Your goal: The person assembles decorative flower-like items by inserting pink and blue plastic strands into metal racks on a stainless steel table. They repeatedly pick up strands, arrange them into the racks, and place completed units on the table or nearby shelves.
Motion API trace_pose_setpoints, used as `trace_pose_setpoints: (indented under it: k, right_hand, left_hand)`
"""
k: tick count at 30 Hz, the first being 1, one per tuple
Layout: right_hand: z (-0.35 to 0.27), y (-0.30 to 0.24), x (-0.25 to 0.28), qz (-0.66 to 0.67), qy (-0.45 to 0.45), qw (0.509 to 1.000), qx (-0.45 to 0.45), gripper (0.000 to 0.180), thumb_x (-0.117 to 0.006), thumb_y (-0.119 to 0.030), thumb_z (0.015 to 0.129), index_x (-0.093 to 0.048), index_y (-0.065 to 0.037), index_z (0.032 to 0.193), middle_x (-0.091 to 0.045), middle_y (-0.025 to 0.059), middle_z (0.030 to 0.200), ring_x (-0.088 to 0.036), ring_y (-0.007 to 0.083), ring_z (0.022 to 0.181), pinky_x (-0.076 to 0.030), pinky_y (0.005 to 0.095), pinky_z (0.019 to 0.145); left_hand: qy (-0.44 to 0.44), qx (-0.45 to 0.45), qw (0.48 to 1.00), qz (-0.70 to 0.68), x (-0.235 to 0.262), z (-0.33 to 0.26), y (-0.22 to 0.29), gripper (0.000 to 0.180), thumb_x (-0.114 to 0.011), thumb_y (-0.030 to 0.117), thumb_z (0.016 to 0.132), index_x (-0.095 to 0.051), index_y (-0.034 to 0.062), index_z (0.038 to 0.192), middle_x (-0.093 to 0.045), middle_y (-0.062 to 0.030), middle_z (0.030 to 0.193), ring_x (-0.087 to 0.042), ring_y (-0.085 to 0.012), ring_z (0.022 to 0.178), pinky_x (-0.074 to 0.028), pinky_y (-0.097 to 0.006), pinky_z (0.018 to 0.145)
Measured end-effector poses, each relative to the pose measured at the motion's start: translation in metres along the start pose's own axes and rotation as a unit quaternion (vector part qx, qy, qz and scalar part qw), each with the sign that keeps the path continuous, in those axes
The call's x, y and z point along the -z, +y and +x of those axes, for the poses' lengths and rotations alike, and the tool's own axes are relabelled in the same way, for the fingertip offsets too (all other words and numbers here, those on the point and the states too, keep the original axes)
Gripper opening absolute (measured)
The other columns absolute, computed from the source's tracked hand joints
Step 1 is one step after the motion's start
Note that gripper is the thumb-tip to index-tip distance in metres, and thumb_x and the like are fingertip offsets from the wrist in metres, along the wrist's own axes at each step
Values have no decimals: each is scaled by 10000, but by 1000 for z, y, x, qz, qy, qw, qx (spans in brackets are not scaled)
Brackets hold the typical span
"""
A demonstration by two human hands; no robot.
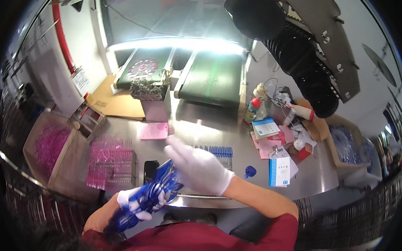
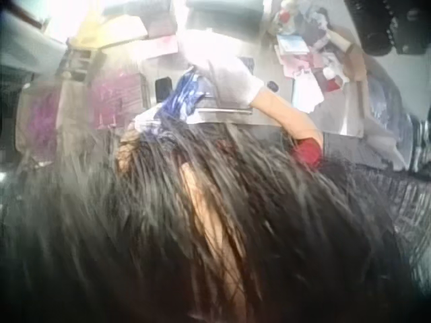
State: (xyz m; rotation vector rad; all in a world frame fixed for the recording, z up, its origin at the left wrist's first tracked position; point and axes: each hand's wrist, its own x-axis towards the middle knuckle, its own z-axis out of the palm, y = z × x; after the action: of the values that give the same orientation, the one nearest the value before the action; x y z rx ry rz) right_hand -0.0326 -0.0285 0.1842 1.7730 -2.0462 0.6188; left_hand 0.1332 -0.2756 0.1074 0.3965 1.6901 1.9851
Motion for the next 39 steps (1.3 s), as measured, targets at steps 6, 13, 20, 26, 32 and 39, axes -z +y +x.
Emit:
trace_pose_setpoints:
  k: [6, 13, 20, 26, 32, 39]
  right_hand:
    - [31, -25, -13, 64, -184, 980, -46, 298, -777, -235, 817, -670, -24, 999, -667, 208, 865, -723, 359, 731, -565, 462, 601]
    - [-41, 9, -9, 505, -502, 596, -371, 116, -647, -157, 904, -672, -43, 897, -580, 16, 730, -568, 98, 573, -417, 274, 457]
    - [71, -63, 21, -168, 5, 984, 61, 457, -699, -195, 902, -623, -64, 1333, -663, 112, 1314, -759, 276, 964, -620, 311, 786]
    - [46, -69, 30, -139, -88, 986, 2, 276, -674, -182, 872, -636, -23, 1095, -672, 125, 989, -723, 273, 821, -559, 365, 604]
    - [-52, 24, -54, 530, -568, 627, -66, 54, -685, -52, 771, -664, -3, 763, -666, 111, 840, -666, 267, 718, -486, 390, 587]
    - [-63, -54, -79, 852, -277, 285, -340, 556, -578, -450, 1103, -586, 19, 1401, -746, 182, 1289, -795, 192, 836, -601, 221, 547]
  left_hand:
    - [3, -38, 851, 524, 40, -38, 62, 746, -894, 184, 681, -614, 81, 1365, -582, -176, 1256, -642, -357, 1119, -563, -451, 909]
    - [95, 47, 788, 607, 99, -90, 85, 819, -963, 335, 609, -657, 61, 1317, -578, -215, 1192, -640, -387, 1079, -563, -440, 966]
    - [-32, 102, 969, 222, 73, -54, 50, 882, -976, 186, 673, -552, 9, 1426, -642, -89, 1238, -611, -188, 1159, -509, -326, 1070]
    - [1, -102, 888, 448, 37, -29, 88, 805, -970, 255, 688, -597, 13, 1359, -628, -171, 1185, -651, -310, 1085, -543, -402, 983]
    - [108, -310, 483, 812, 23, -32, 118, 291, -834, 199, 729, -684, 341, 934, -553, -83, 951, -586, -358, 887, -502, -470, 683]
    - [117, -336, 396, 847, 30, -18, 112, 475, -803, 132, 734, -656, 419, 1083, -545, 43, 1069, -590, -245, 850, -517, -423, 703]
